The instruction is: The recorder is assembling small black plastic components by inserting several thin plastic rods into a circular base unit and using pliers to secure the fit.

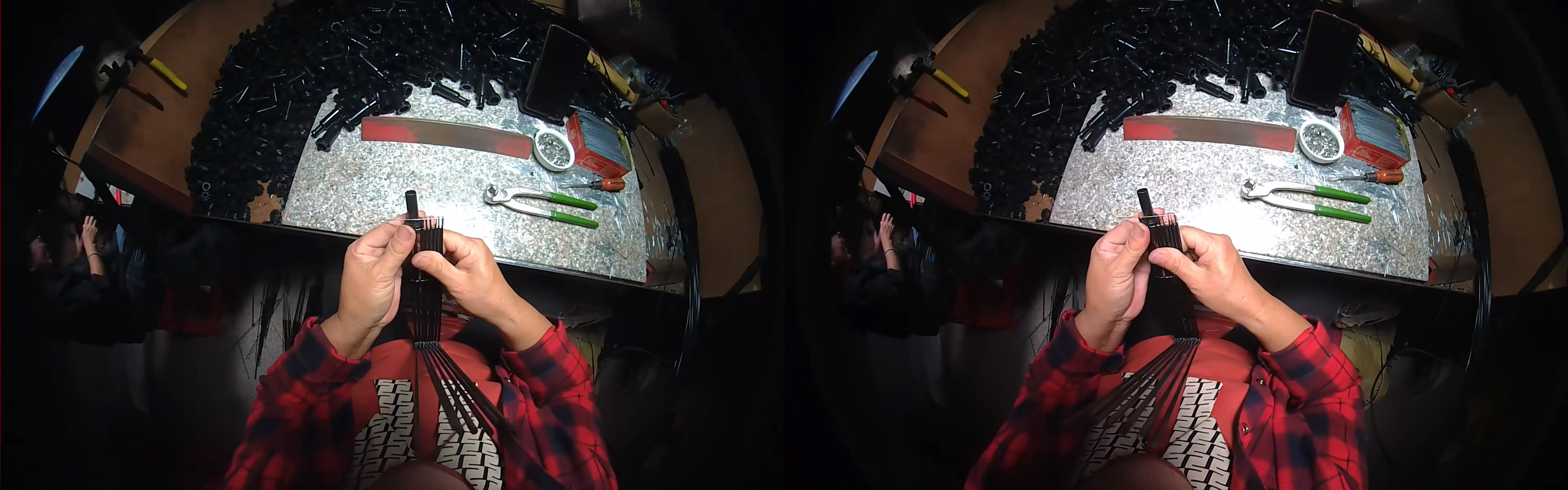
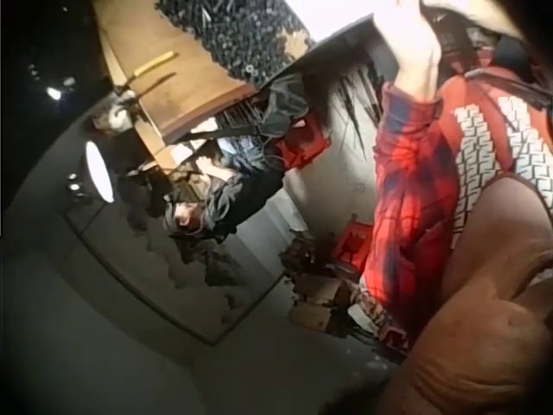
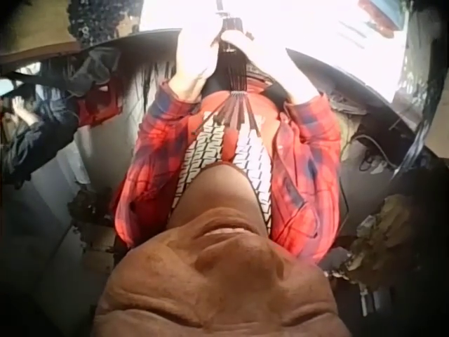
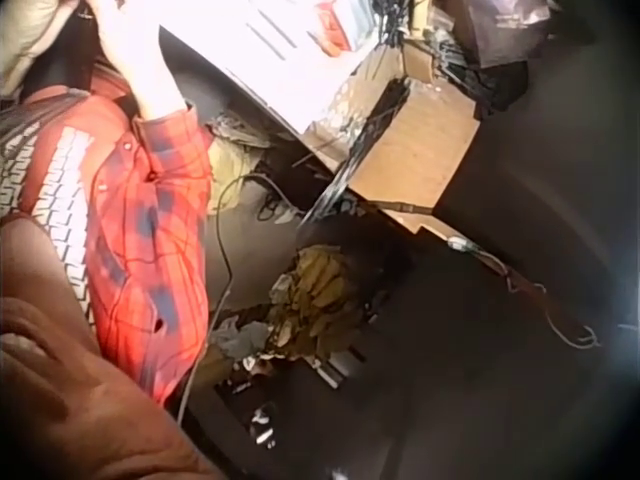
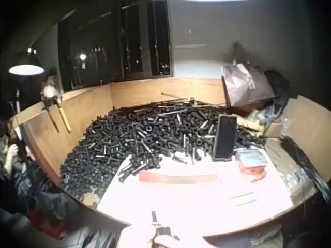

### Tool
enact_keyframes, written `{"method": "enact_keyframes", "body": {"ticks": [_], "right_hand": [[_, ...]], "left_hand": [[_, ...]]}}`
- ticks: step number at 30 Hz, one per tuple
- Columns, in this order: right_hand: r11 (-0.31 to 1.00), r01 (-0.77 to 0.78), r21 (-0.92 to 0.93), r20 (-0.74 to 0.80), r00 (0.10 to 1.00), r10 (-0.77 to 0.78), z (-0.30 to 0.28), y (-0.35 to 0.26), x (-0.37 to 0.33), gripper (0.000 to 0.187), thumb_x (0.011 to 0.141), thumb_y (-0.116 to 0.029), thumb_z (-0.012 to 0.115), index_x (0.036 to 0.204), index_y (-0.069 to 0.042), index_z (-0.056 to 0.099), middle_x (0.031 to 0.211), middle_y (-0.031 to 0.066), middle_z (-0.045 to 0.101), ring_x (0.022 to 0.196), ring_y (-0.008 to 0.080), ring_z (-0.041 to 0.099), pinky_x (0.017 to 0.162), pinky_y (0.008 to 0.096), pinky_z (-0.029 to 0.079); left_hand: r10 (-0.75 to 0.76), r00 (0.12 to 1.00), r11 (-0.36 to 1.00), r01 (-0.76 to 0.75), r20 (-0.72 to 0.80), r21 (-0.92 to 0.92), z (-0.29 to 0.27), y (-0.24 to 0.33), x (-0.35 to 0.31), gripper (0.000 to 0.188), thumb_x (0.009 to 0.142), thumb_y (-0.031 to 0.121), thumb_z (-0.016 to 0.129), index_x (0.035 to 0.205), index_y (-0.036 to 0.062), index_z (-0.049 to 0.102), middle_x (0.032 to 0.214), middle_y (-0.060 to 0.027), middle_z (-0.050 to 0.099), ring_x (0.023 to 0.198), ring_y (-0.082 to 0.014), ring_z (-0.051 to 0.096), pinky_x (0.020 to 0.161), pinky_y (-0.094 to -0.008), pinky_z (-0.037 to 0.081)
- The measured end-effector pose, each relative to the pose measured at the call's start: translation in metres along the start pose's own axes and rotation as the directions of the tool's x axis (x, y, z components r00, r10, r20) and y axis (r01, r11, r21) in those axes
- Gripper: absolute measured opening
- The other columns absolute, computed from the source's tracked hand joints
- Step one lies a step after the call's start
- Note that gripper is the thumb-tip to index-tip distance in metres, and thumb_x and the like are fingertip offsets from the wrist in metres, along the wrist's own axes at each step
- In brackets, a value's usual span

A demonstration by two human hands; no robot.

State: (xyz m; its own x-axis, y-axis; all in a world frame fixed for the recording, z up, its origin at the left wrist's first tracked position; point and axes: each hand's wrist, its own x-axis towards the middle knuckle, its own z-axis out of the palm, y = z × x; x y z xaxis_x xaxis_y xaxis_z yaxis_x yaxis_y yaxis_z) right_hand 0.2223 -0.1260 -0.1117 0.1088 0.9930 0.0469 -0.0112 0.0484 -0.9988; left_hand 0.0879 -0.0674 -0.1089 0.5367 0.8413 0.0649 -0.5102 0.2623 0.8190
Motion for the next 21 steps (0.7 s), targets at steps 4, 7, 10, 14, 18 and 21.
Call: {"method": "enact_keyframes", "body": {"ticks": [4,7,10,14,18,21], "right_hand": [[0.998,0.027,-0.049,0.015,1.0,-0.026,-0.002,0.001,0.002,0.019,0.09,-0.018,0.064,0.086,0.001,0.062,0.065,-0.0057,0.05,0.062,0.0025,0.041,0.053,0.0221,0.036],[0.999,0.006,0.049,0.008,1.0,-0.006,-0.001,0.001,0.002,0.019,0.091,-0.018,0.063,0.088,0.001,0.063,0.065,-0.0049,0.052,0.063,0.0028,0.042,0.054,0.0218,0.037],[0.998,-0.047,0.051,0.035,0.998,0.045,-0.004,0.004,0.001,0.021,0.092,-0.019,0.061,0.089,0.001,0.063,0.066,-0.0035,0.054,0.064,0.003,0.044,0.055,0.0218,0.038],[0.995,-0.094,0.015,0.127,0.988,0.092,-0.012,-0.001,0.003,0.019,0.096,-0.017,0.055,0.102,0.0,0.062,0.085,-0.005,0.059,0.078,0.0026,0.05,0.069,0.0209,0.045],[0.995,-0.103,-0.012,0.117,0.988,0.104,-0.013,-0.001,0.005,0.02,0.096,-0.018,0.055,0.102,0.0,0.062,0.083,-0.005,0.06,0.076,0.0028,0.051,0.067,0.0211,0.045],[0.996,-0.083,-0.036,0.113,0.99,0.087,-0.014,-0.003,0.007,0.02,0.096,-0.018,0.055,0.102,0.0,0.062,0.083,-0.0043,0.06,0.076,0.0032,0.052,0.067,0.0211,0.045]], "left_hand": [[-0.008,1.0,1.0,0.008,-0.014,0.001,0.007,0.002,0.0,0.029,0.098,0.018,0.05,0.111,-0.0067,0.059,0.106,-0.0108,0.064,0.097,-0.0137,0.059,0.09,-0.0271,0.045],[-0.006,1.0,1.0,0.007,-0.03,0.027,0.007,0.0,0.0,0.033,0.099,0.021,0.047,0.115,-0.0064,0.057,0.11,-0.0129,0.062,0.103,-0.018,0.058,0.096,-0.0315,0.042],[-0.012,1.0,0.999,0.011,-0.025,-0.03,0.011,-0.001,0.001,0.032,0.1,0.02,0.046,0.115,-0.006,0.057,0.11,-0.013,0.062,0.104,-0.0182,0.058,0.098,-0.032,0.042],[0.005,0.999,0.999,-0.006,-0.032,-0.042,0.01,-0.002,0.002,0.034,0.101,0.022,0.044,0.114,-0.0059,0.057,0.108,-0.0112,0.063,0.1,-0.0157,0.058,0.093,-0.0294,0.043],[0.003,0.998,1.0,-0.002,-0.057,0.014,0.013,-0.001,0.002,0.036,0.102,0.026,0.039,0.112,-0.0029,0.058,0.095,-0.0073,0.063,0.079,-0.011,0.057,0.067,-0.0238,0.045],[0.004,0.997,1.0,-0.002,-0.071,0.027,0.017,0.0,0.002,0.037,0.102,0.027,0.038,0.11,-0.0021,0.059,0.092,-0.0063,0.063,0.074,-0.0099,0.055,0.061,-0.0229,0.044]]}}
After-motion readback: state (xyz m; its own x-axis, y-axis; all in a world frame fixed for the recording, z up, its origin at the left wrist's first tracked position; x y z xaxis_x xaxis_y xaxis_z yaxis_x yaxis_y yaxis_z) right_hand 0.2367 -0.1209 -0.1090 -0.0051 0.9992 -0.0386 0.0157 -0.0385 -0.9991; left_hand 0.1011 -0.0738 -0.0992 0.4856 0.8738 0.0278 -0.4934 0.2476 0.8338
